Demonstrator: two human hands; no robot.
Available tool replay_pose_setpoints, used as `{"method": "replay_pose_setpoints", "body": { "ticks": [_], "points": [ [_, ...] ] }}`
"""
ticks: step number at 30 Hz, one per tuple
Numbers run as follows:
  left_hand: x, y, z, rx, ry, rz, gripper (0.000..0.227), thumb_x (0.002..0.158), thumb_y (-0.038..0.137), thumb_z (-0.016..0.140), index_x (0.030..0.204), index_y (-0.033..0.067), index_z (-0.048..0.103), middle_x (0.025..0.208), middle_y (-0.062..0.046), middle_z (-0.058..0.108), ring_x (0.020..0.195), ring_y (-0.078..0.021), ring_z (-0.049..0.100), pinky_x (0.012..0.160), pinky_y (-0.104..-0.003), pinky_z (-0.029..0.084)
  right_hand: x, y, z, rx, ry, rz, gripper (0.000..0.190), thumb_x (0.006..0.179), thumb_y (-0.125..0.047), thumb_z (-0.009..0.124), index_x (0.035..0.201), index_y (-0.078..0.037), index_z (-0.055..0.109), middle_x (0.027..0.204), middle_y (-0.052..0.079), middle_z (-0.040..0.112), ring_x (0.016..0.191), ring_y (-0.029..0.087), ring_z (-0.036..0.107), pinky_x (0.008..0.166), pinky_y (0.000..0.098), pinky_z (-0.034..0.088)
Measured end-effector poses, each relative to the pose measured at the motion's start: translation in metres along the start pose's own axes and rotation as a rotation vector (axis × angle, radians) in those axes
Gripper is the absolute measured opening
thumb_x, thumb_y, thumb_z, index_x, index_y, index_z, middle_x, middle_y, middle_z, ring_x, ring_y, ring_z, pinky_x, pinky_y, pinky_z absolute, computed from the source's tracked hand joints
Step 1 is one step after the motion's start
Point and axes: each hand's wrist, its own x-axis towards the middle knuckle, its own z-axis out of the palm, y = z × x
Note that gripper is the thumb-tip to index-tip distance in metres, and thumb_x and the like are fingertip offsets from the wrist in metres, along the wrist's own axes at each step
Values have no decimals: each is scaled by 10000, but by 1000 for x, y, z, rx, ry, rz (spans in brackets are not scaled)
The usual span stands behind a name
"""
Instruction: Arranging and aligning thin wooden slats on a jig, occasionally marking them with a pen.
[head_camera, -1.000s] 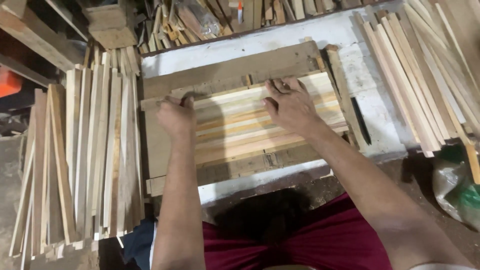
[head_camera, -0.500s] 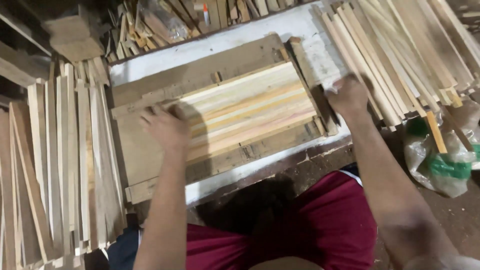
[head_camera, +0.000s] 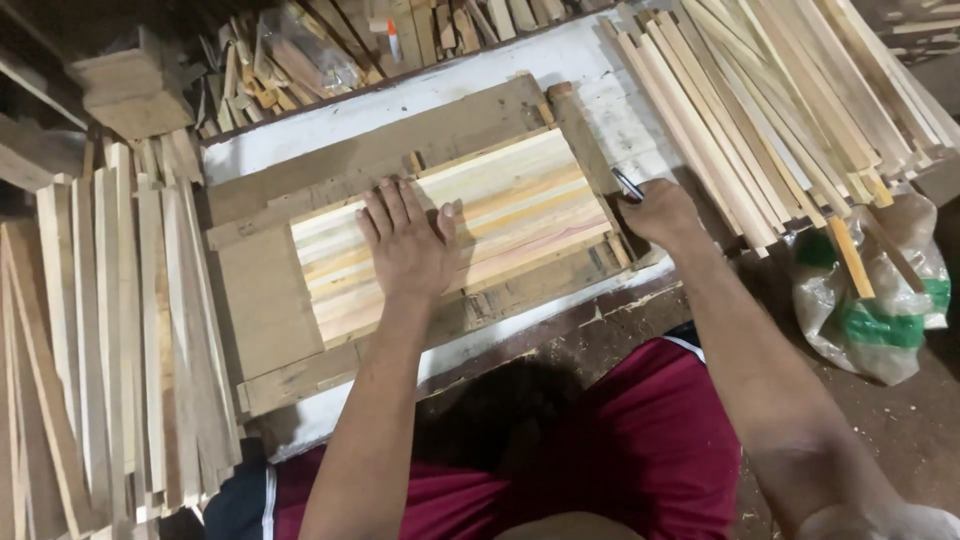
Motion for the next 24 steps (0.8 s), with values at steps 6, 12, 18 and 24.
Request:
{"method": "replay_pose_setpoints", "body": {
  "ticks": [6,12,18,24],
  "points": [
    [4,-11,2,-25,27,49,792,1065,564,46,1645,41,176,1725,-188,103,1584,-401,26,1268,-529,-37,-49,-38,-55,114,69,-68,532,935,-456,587,965,59,716,923,320,706,995,495,679,799,586,513],
    [14,-35,9,-440,239,127,642,1099,388,230,1600,-13,243,1640,-201,359,1522,-378,307,1278,-476,153,-116,-128,-72,551,173,-210,328,1007,-417,645,926,-104,699,721,107,619,743,237,649,676,382,496],
    [26,-55,5,-736,209,64,817,1048,667,152,1656,121,148,1653,-148,337,1539,-395,262,1316,-483,137,-165,-236,-24,568,-252,-211,540,935,-526,541,935,-16,720,857,232,719,914,401,723,760,479,549],
    [32,-40,15,-231,204,89,786,1016,629,327,1601,105,302,1664,-143,267,1552,-321,218,1318,-462,130,-190,-251,-34,139,-349,-200,553,903,-607,544,782,-93,708,793,160,738,927,377,746,733,457,566]
  ]
}}
